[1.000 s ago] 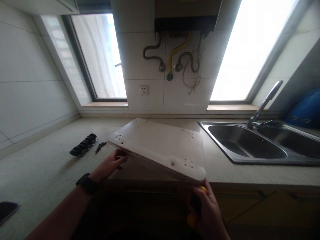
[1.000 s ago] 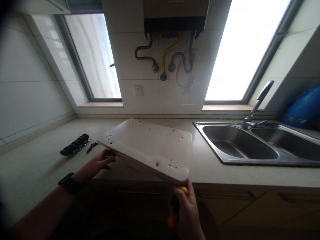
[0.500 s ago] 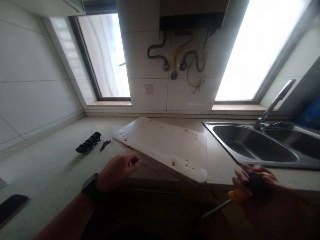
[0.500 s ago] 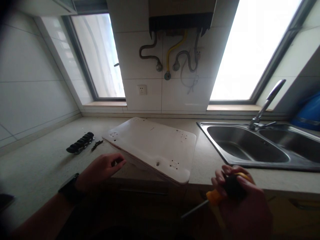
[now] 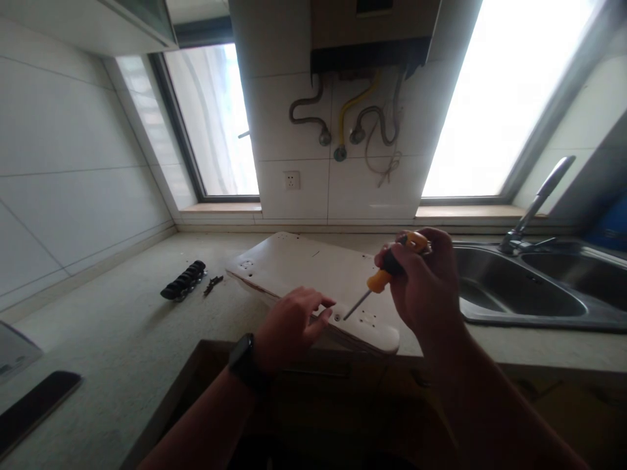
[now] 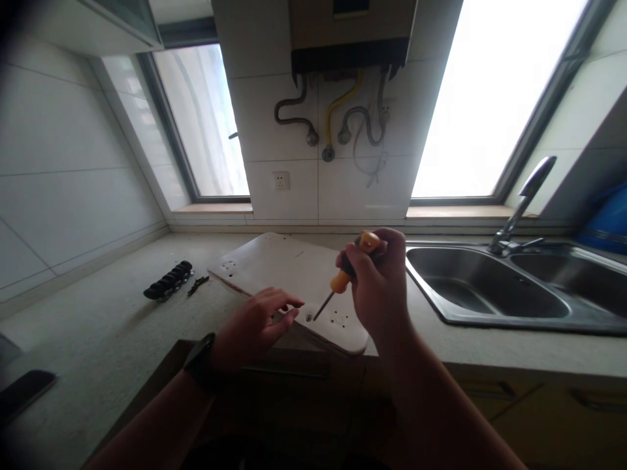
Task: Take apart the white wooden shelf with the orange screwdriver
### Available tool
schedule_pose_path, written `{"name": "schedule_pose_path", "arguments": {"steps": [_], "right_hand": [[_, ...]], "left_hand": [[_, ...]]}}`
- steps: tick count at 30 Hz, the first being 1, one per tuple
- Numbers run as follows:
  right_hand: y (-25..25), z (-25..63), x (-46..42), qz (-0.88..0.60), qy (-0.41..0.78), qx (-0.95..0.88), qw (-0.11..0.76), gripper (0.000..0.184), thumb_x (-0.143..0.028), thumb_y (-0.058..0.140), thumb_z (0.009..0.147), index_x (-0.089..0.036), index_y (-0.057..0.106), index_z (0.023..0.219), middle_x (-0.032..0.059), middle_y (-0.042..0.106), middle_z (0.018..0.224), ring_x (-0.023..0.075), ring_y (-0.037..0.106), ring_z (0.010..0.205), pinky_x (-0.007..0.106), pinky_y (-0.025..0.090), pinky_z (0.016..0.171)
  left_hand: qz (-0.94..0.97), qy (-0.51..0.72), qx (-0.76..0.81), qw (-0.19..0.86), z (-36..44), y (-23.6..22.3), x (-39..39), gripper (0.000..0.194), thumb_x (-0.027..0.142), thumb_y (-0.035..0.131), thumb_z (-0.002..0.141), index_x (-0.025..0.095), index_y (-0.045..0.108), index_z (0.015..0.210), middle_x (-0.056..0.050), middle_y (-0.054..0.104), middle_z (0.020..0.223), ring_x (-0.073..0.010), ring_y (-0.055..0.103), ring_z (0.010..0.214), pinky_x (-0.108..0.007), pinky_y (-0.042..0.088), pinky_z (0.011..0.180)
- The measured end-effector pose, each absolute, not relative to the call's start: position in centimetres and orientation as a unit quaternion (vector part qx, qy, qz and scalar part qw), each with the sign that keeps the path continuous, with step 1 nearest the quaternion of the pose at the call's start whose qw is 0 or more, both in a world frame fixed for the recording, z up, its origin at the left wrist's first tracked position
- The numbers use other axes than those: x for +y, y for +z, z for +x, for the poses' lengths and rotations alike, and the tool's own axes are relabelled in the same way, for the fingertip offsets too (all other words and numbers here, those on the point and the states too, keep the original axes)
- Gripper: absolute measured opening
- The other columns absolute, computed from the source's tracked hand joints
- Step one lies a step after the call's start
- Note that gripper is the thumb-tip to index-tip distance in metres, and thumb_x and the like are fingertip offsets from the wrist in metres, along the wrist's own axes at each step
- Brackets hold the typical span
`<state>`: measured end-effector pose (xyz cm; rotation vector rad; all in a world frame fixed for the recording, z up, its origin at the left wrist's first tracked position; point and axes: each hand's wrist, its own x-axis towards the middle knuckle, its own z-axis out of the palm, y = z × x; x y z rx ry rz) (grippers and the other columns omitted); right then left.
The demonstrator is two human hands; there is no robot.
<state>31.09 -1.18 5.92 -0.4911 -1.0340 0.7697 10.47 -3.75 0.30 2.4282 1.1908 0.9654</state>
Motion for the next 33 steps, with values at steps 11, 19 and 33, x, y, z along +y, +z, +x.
{"name": "schedule_pose_path", "arguments": {"steps": [11,19,33], "right_hand": [[5.8,29.0,0.2,-0.268,0.334,-0.545,0.721,0.038,-0.026,0.071,0.081,-0.028,0.04,0.102,-0.0084,0.055,0.083,0.0087,0.061,0.064,0.024,0.049,0.057],[6.0,28.3,0.3,-0.285,0.313,-0.577,0.699,0.038,-0.027,0.071,0.083,-0.027,0.039,0.102,-0.0062,0.054,0.087,0.0079,0.061,0.065,0.022,0.049,0.053],[6.2,27.1,0.6,-0.326,0.312,-0.568,0.689,0.048,-0.035,0.077,0.075,-0.027,0.037,0.101,-0.0053,0.056,0.09,0.0105,0.062,0.062,0.027,0.05,0.051]], "left_hand": [[0.775,0.399,0.384,0.306,12.7,-1.5,-1.5,0.029,0.032,0.059,0.099,0.02,0.077,0.117,-0.009,0.08,0.109,-0.0234,0.071,0.097,-0.033,0.05,0.083],[0.734,0.434,0.349,0.388,12.8,-3.2,-0.1,0.029,0.037,0.069,0.094,0.018,0.079,0.114,-0.01,0.081,0.107,-0.0232,0.072,0.095,-0.032,0.052,0.081],[0.716,0.44,0.339,0.423,12.6,-2.9,-0.2,0.025,0.035,0.07,0.095,0.014,0.079,0.107,-0.012,0.081,0.104,-0.023,0.072,0.095,-0.031,0.052,0.08]]}}
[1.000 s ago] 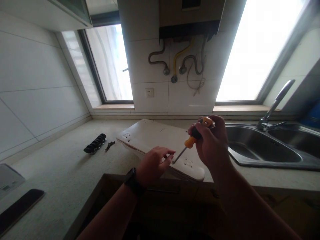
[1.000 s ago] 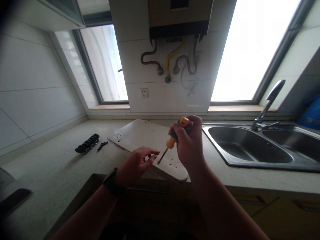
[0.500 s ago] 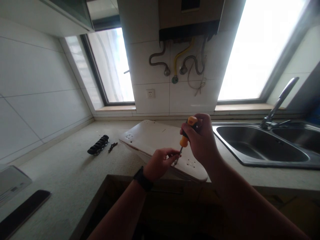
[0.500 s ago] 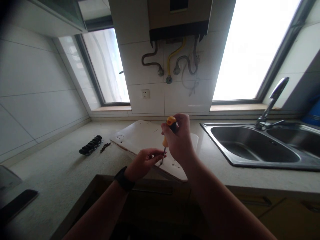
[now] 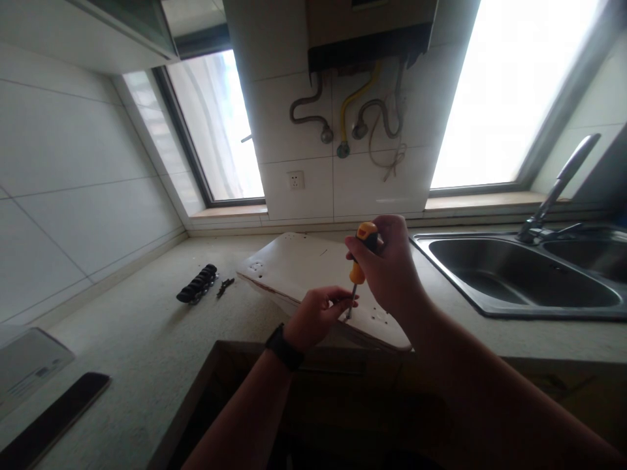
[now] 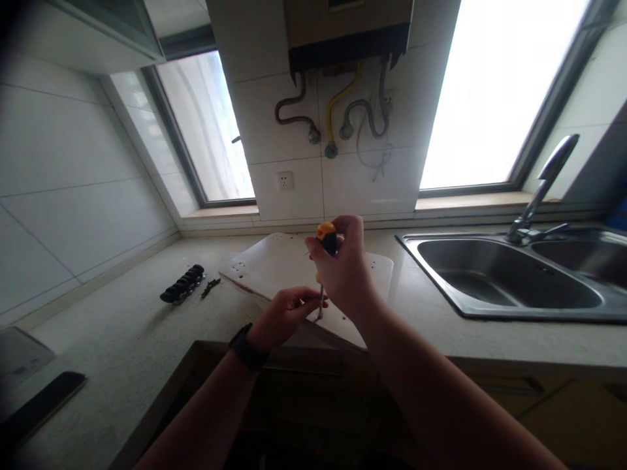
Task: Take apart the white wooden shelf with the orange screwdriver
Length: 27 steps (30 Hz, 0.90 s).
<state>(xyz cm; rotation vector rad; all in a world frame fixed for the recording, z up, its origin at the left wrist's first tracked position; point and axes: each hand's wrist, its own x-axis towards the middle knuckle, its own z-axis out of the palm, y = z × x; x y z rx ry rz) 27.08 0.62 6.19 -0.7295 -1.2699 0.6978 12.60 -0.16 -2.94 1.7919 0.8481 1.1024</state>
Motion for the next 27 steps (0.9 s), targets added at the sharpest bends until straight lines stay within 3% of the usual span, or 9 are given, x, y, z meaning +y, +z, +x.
{"name": "schedule_pose_path", "arguments": {"steps": [4,7,10,15,23,27], "right_hand": [[6.5,27.4,0.9,-0.335,0.3,-0.604,0.658,0.048,-0.036,0.083,0.071,-0.024,0.047,0.1,-0.0032,0.058,0.089,0.0131,0.062,0.074,0.03,0.052,0.061],[6.9,27.7,0.9,-0.343,0.299,-0.621,0.639,0.043,-0.037,0.086,0.069,-0.021,0.055,0.095,0.0001,0.063,0.088,0.016,0.062,0.081,0.032,0.053,0.067],[7.3,28.2,0.6,-0.32,0.331,-0.65,0.604,0.036,-0.038,0.083,0.074,-0.02,0.061,0.096,0.0035,0.068,0.091,0.0174,0.065,0.083,0.036,0.056,0.073],[7.9,28.8,0.4,-0.253,0.409,-0.695,0.535,0.036,-0.044,0.072,0.086,-0.023,0.061,0.113,0.0075,0.071,0.109,0.0196,0.067,0.095,0.039,0.058,0.082],[7.7,28.7,0.8,-0.345,0.295,-0.722,0.522,0.04,-0.045,0.073,0.081,-0.022,0.061,0.111,0.002,0.06,0.093,0.0145,0.056,0.075,0.032,0.048,0.066],[8.0,29.2,0.5,-0.359,0.296,-0.721,0.514,0.042,-0.041,0.074,0.079,-0.02,0.058,0.112,0.0036,0.062,0.095,0.0162,0.059,0.078,0.034,0.051,0.069]], "left_hand": [[0.716,0.439,0.334,0.428,12.5,-2.8,-0.3,0.029,0.034,0.07,0.095,0.014,0.076,0.115,-0.013,0.08,0.108,-0.0221,0.072,0.093,-0.03,0.052,0.077],[0.717,0.432,0.312,0.45,12.5,-2.7,-0.4,0.03,0.031,0.067,0.097,0.014,0.073,0.121,-0.013,0.078,0.118,-0.0235,0.072,0.104,-0.031,0.053,0.084],[0.717,0.429,0.307,0.456,12.5,-2.5,-0.4,0.026,0.03,0.066,0.098,0.015,0.076,0.116,-0.012,0.078,0.119,-0.0248,0.07,0.111,-0.033,0.053,0.092],[0.717,0.442,0.341,0.417,12.5,-2.5,-0.2,0.018,0.032,0.071,0.094,0.017,0.08,0.099,-0.009,0.081,0.104,-0.0243,0.072,0.101,-0.034,0.052,0.092],[0.697,0.475,0.385,0.375,13.1,-3.1,0.2,0.019,0.037,0.083,0.083,0.018,0.077,0.083,-0.007,0.081,0.093,-0.0228,0.072,0.09,-0.033,0.051,0.083],[0.696,0.475,0.405,0.356,13.2,-3.0,0.3,0.03,0.044,0.085,0.08,0.017,0.072,0.078,-0.003,0.075,0.078,-0.0181,0.065,0.073,-0.029,0.047,0.069]]}}
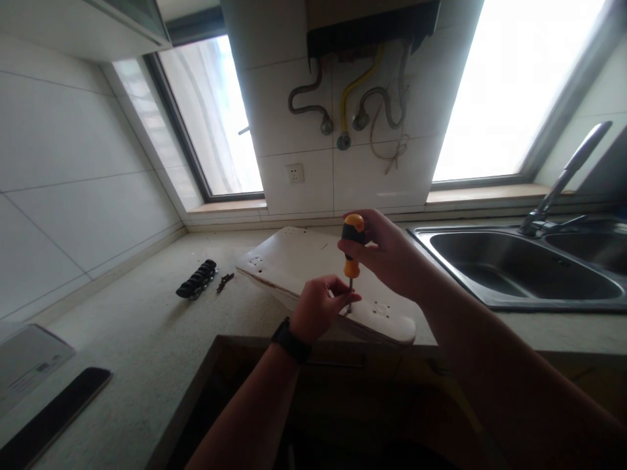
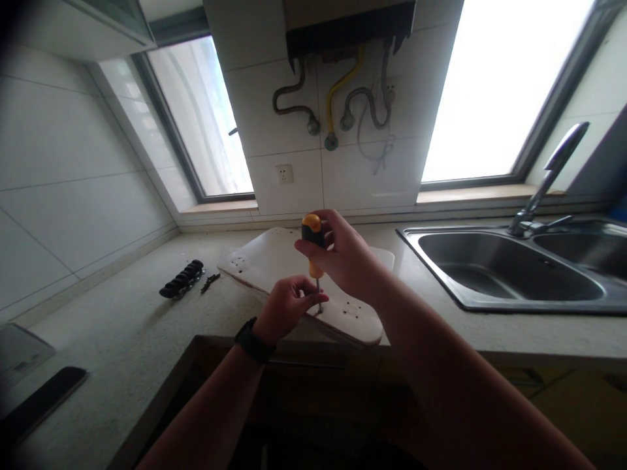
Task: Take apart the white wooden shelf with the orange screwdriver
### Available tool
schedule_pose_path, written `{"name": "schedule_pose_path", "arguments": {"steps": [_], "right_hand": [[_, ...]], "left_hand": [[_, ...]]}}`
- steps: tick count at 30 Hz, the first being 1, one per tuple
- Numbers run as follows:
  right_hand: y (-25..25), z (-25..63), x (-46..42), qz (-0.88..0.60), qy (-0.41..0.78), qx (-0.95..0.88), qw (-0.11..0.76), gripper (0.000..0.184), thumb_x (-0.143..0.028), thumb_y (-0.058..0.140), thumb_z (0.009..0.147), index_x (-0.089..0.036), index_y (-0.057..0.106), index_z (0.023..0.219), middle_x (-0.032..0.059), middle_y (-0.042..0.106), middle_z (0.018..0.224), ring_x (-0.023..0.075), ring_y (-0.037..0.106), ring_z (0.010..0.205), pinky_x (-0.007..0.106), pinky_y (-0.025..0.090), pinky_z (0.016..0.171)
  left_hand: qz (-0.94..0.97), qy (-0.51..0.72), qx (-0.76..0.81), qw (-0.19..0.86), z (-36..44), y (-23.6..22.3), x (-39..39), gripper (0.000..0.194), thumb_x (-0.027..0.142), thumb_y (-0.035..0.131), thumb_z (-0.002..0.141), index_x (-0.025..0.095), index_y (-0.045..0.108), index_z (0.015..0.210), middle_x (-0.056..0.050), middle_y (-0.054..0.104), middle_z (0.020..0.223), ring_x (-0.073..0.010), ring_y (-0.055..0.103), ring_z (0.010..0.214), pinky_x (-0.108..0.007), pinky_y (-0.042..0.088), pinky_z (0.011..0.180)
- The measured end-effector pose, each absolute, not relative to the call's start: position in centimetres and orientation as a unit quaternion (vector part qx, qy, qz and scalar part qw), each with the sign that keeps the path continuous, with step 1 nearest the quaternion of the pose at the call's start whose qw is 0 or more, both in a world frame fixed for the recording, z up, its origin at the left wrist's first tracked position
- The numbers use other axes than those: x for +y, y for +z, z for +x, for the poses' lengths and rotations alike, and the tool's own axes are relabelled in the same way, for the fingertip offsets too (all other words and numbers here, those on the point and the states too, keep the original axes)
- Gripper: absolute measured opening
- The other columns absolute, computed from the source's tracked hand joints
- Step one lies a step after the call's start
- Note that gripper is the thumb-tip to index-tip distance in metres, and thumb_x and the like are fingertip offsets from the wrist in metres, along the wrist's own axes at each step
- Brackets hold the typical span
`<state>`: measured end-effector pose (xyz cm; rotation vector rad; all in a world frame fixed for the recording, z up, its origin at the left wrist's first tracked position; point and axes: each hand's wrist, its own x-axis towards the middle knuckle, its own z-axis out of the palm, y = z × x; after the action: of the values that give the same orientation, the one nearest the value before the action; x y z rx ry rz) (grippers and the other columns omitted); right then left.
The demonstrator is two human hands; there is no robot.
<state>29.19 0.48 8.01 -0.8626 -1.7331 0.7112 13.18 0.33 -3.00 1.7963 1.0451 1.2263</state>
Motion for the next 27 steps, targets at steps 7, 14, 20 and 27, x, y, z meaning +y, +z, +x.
{"name": "schedule_pose_path", "arguments": {"steps": [7,14,20,27], "right_hand": [[8.4,29.1,-0.1,-0.363,0.311,-0.711,0.516,0.045,-0.037,0.072,0.08,-0.02,0.054,0.118,0.0072,0.066,0.103,0.0194,0.064,0.082,0.035,0.055,0.065],[8.7,29.4,0.1,-0.402,0.282,-0.704,0.513,0.05,-0.039,0.082,0.073,-0.022,0.063,0.116,0.0026,0.065,0.095,0.0156,0.061,0.071,0.035,0.054,0.064],[9.1,30.1,0.4,-0.325,0.4,-0.672,0.532,0.055,-0.028,0.085,0.066,-0.021,0.056,0.112,0.0049,0.069,0.103,0.0206,0.071,0.085,0.037,0.062,0.073],[9.1,30.2,0.4,-0.272,0.432,-0.699,0.501,0.046,-0.019,0.066,0.074,-0.022,0.054,0.119,0.0085,0.071,0.116,0.0225,0.071,0.103,0.045,0.058,0.094]], "left_hand": [[0.687,0.475,0.434,0.338,13.6,-2.7,0.4,0.043,0.053,0.088,0.073,0.017,0.064,0.072,0.002,0.063,0.063,-0.013,0.053,0.059,-0.026,0.037,0.058],[0.699,0.472,0.422,0.332,13.6,-2.8,0.5,0.045,0.056,0.087,0.073,0.018,0.065,0.078,0.0,0.068,0.073,-0.0146,0.058,0.067,-0.027,0.042,0.062],[0.726,0.426,0.344,0.417,12.6,-1.8,0.3,0.03,0.043,0.07,0.095,0.018,0.075,0.11,-0.011,0.077,0.12,-0.023,0.071,0.105,-0.034,0.051,0.089],[0.715,0.418,0.328,0.455,12.7,-1.4,0.2,0.024,0.033,0.071,0.093,0.014,0.078,0.105,-0.011,0.08,0.099,-0.0228,0.073,0.094,-0.034,0.052,0.087]]}}
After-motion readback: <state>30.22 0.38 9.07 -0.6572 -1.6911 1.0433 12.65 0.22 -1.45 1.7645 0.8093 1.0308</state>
